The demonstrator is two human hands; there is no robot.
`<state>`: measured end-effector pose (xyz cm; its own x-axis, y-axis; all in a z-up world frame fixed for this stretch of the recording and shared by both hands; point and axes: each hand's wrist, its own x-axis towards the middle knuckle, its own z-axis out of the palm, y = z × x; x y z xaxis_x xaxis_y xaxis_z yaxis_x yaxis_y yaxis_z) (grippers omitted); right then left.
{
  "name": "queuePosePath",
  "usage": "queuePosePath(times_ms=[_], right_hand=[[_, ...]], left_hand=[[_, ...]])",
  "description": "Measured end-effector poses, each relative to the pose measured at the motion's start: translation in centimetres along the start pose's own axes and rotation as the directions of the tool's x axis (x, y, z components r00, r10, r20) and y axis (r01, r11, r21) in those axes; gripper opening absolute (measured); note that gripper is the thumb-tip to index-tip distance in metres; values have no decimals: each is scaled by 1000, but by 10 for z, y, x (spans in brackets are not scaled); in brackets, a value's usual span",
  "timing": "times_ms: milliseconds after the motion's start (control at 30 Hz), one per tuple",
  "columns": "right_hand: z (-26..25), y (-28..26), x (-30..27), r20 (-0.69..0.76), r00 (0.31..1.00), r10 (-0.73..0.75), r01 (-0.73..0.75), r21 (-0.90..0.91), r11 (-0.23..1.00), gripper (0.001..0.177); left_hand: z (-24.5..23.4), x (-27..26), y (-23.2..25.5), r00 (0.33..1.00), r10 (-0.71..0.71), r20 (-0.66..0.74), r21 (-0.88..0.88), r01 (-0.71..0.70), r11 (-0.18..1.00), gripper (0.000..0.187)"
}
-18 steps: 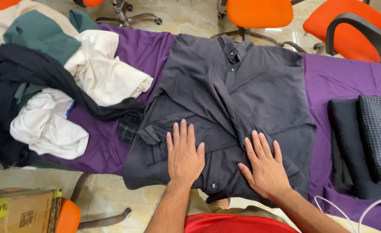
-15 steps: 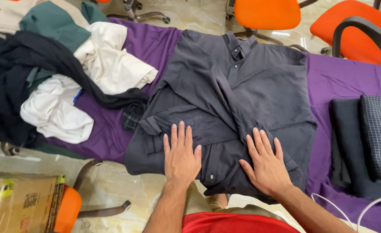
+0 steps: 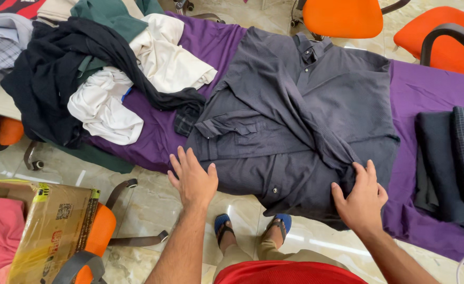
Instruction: The person folds a dark gray button-up shirt on a purple-covered table, then picks up a light gray plaid shirt and begins folding it. The person smooths and aligns the garments, folds sleeves and sides, and stacks the folded shirts.
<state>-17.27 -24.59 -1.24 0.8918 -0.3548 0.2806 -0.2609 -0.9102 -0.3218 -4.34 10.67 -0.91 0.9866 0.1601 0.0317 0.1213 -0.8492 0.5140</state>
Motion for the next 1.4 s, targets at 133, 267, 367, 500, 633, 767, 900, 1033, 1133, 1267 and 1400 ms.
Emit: queuePosePath(times_ms=[133, 267, 367, 500, 633, 767, 900, 1033, 1133, 1267, 1400], right_hand=[[5, 9, 5, -35, 996, 86, -85, 19, 996, 80], [-14, 8, 8, -35, 992, 124, -126, -54, 991, 41], [-33, 3, 13, 61, 924, 377, -381, 95, 920, 33], [-66, -8, 33, 306, 864, 400, -486, 711, 508, 23], [-112, -1, 42, 450, 848, 279, -503, 850, 156, 18], [-93, 28, 44, 471, 772, 427, -598, 764, 240, 23], [-50, 70, 27, 455, 677, 579, -727, 535, 430, 30], [-34, 91, 18, 421, 747, 514, -664, 498, 558, 41], [-37, 88, 15, 329, 833, 444, -546, 367, 753, 50], [-50, 62, 13, -11, 996, 84, -84, 25, 996, 65], [-65, 31, 26, -54, 978, -201, 208, 180, 962, 45]], left_hand=[[-5, 3, 0, 999, 46, -10, -70, -47, 996, 74], [-4, -15, 15, 968, 226, -108, -186, -243, 952, 67], [-1, -33, 30, 918, 370, -142, -305, -396, 866, 52], [-1, -53, 59, 859, 498, -116, -498, -484, 720, 29], [-2, -65, 89, 846, 516, 135, -671, -305, 676, 23], [-1, -73, 102, 832, 497, 245, -712, -194, 675, 25], [8, -78, 109, 820, 475, 319, -661, -166, 731, 26], [23, -86, 120, 846, 410, 340, -618, -128, 776, 26], [34, -94, 134, 850, 380, 365, -569, -119, 814, 26], [42, -107, 157, 856, 402, 326, -544, -178, 820, 25], [52, -119, 183, 858, 453, 242, -547, -265, 794, 22]])
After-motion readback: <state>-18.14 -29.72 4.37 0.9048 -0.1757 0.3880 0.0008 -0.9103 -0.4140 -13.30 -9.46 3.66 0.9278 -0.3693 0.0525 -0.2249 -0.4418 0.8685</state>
